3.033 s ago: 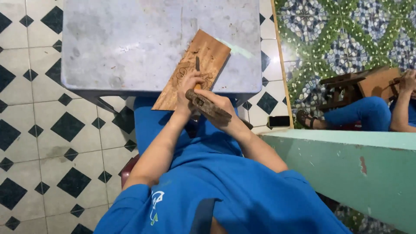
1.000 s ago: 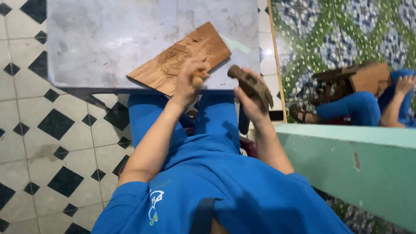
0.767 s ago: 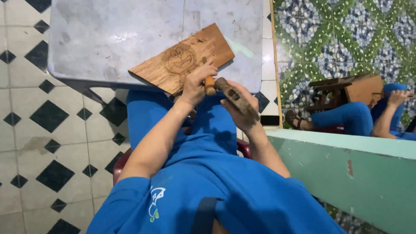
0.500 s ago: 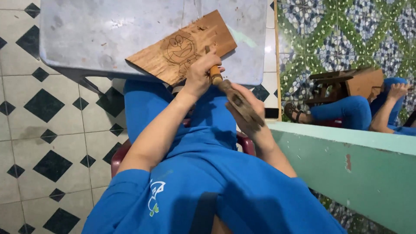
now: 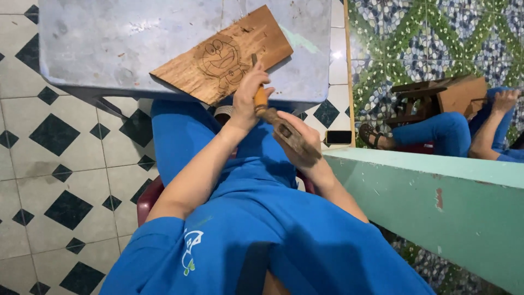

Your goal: Carving a cartoon character design into a wooden board using a chisel and a hammer.

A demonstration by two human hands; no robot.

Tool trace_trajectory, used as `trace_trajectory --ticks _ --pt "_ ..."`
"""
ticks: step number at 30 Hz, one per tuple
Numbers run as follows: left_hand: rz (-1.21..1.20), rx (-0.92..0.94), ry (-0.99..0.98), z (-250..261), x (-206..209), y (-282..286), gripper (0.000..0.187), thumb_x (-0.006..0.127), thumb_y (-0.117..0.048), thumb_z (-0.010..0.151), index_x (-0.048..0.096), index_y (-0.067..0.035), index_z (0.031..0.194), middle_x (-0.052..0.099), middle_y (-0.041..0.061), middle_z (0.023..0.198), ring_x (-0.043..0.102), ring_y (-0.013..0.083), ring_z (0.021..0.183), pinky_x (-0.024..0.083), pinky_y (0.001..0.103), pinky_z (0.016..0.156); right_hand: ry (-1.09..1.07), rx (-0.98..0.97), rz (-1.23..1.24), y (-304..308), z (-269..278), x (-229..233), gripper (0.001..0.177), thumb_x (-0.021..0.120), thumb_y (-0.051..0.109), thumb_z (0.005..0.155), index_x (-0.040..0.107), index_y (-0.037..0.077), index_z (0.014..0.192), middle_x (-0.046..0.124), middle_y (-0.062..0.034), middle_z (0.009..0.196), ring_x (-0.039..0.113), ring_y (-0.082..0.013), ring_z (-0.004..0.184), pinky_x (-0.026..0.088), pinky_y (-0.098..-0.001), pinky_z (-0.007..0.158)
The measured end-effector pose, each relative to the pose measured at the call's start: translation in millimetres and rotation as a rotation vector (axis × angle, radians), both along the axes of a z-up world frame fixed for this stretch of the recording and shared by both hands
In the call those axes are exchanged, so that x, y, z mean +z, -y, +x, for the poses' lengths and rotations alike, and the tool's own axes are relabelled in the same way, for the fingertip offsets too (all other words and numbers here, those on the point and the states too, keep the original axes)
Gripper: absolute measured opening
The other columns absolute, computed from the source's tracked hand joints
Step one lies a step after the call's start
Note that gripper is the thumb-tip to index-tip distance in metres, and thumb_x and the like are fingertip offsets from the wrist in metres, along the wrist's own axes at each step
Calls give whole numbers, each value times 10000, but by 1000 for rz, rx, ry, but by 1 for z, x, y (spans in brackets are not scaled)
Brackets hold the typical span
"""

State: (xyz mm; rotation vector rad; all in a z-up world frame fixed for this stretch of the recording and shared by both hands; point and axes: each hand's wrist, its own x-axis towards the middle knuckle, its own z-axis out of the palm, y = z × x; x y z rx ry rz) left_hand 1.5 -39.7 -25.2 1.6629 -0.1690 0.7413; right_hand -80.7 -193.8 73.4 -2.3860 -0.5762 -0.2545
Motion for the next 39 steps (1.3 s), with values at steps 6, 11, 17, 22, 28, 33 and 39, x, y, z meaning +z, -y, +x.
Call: trace_trajectory --ticks 6,11,17,22,28,33,39 --pt "-22 -84 -47 -6 -5 -7 184 766 -30 947 636 -53 1076 644 182 1205 457 464 1370 484 536 1063 -8 121 165 15 9 -27 518 844 165 909 671 194 1397 792 -19 1073 774 -234 932 642 -377 796" --pt "-104 -207 -125 -9 -2 -29 93 717 -19 980 642 -69 1001 633 141 1245 456 439 1398 431 511 1139 -3 106 174 9 9 -27 515 866 167 883 705 233 1367 807 -22 1055 783 -222 903 640 -360 758" --pt "-57 -257 -159 -5 4 -44 177 701 -234 1035 653 -91 942 633 161 1186 434 473 1392 461 486 1094 106 215 174 -10 18 -31 474 792 111 902 709 122 1368 799 -83 1060 771 -272 885 620 -365 746" --pt "-130 -319 -169 -6 15 -44 187 664 -220 1043 642 -49 970 607 231 1189 403 511 1392 478 499 1033 2 307 119 -19 20 -14 459 746 -8 874 671 -9 1327 755 -182 999 725 -312 914 584 -366 856" --pt "-112 -310 -186 1 22 -46 65 703 -95 1017 669 -51 983 635 203 1169 428 482 1380 500 467 1006 220 297 167 -28 29 -14 382 728 133 958 703 97 1337 743 -54 819 681 -206 632 578 -288 618" --pt "-193 -337 -144 6 20 -49 122 757 -69 985 651 -22 947 654 250 1134 625 425 1222 521 509 961 296 280 155 -36 34 -11 442 832 194 878 736 123 1304 774 -46 846 729 -219 662 590 -331 597" --pt "-159 -336 -115 8 22 -54 174 694 -205 1030 694 -32 1010 674 227 1132 569 504 1273 496 525 1023 146 322 168 -38 40 8 374 739 97 964 692 99 1335 802 -90 992 778 -269 837 633 -355 712"
